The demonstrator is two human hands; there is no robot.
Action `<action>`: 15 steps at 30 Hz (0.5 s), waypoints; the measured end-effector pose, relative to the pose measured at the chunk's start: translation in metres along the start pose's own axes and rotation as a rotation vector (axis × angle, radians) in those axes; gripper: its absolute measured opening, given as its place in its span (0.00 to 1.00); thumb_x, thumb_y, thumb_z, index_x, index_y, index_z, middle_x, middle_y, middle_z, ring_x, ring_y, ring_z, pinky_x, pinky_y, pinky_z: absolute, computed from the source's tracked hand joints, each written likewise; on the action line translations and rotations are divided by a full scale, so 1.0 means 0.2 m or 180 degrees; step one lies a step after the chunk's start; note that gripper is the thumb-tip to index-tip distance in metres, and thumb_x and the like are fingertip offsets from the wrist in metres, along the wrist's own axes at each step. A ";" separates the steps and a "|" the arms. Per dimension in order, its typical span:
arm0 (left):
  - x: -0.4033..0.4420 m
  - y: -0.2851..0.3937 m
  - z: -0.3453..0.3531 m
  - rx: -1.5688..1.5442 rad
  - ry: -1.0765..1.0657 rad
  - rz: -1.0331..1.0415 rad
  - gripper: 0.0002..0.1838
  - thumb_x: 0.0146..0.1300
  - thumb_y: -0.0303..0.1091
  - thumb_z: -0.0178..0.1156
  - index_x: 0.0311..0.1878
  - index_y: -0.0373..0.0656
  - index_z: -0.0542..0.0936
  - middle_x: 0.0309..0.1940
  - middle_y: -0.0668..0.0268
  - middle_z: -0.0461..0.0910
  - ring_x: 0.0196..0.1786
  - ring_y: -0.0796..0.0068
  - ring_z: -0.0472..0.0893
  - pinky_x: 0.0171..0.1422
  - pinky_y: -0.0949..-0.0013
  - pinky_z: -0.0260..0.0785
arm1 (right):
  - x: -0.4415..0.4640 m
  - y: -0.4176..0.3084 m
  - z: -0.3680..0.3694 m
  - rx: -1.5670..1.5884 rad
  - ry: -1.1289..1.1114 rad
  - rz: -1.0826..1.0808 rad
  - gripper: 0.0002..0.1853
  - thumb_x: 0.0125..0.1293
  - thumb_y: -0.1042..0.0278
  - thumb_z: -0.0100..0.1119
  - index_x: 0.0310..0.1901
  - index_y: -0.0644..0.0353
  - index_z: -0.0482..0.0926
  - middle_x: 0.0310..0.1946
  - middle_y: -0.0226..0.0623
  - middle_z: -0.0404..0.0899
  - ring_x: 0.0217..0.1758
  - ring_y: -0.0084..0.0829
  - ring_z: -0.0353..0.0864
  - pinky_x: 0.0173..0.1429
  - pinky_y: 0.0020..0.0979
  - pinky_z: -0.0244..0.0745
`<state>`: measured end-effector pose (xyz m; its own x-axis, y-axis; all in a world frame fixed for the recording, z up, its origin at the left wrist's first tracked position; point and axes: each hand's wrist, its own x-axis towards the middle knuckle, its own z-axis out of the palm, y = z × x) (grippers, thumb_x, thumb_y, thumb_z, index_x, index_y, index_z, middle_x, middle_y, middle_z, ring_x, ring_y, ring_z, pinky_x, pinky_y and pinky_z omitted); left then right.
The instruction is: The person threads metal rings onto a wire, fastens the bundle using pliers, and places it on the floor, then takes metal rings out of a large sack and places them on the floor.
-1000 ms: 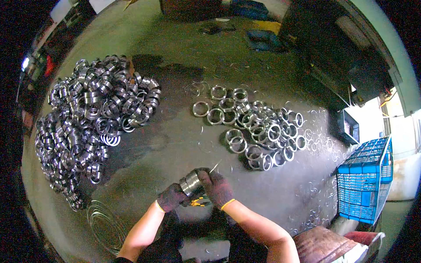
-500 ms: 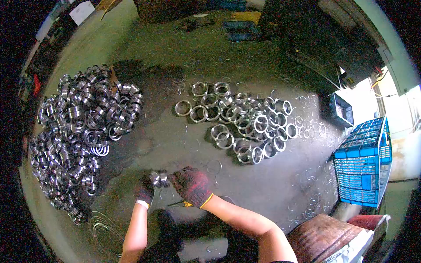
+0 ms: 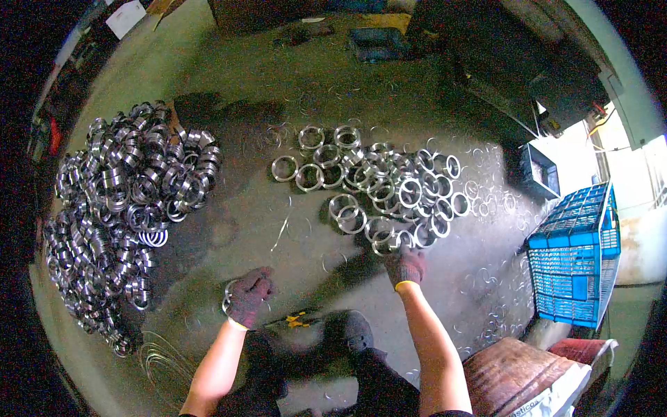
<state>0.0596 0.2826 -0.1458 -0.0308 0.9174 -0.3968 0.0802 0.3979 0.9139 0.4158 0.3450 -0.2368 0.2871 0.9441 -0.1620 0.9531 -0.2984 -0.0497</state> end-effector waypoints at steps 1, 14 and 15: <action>0.00 -0.01 0.01 -0.0008 0.0004 0.0011 0.11 0.63 0.27 0.52 0.47 0.38 0.77 0.28 0.70 0.76 0.31 0.82 0.73 0.36 0.77 0.66 | 0.02 0.01 0.01 -0.0216 -0.0105 -0.0350 0.22 0.50 0.44 0.61 0.38 0.53 0.81 0.43 0.38 0.79 0.53 0.45 0.72 0.55 0.40 0.67; 0.02 -0.12 0.02 -0.0073 -0.0300 0.0052 0.10 0.60 0.26 0.56 0.44 0.37 0.79 0.35 0.65 0.79 0.36 0.76 0.77 0.41 0.73 0.71 | 0.21 -0.27 -0.08 0.0625 -0.0810 -0.1146 0.14 0.52 0.65 0.55 0.41 0.59 0.78 0.45 0.41 0.77 0.53 0.38 0.73 0.57 0.40 0.66; 0.02 -0.11 0.02 -0.0044 -0.0286 -0.0007 0.10 0.61 0.27 0.56 0.44 0.37 0.79 0.35 0.64 0.79 0.36 0.76 0.77 0.41 0.73 0.71 | 0.21 -0.30 -0.10 -0.0604 -0.0802 -0.1586 0.14 0.55 0.65 0.53 0.43 0.60 0.77 0.45 0.43 0.77 0.53 0.36 0.73 0.57 0.38 0.66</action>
<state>0.0609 0.2767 -0.1682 0.0585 0.9127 -0.4044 0.0666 0.4006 0.9138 0.3728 0.4046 -0.2213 -0.2092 0.8947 -0.3946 0.9743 0.2250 -0.0064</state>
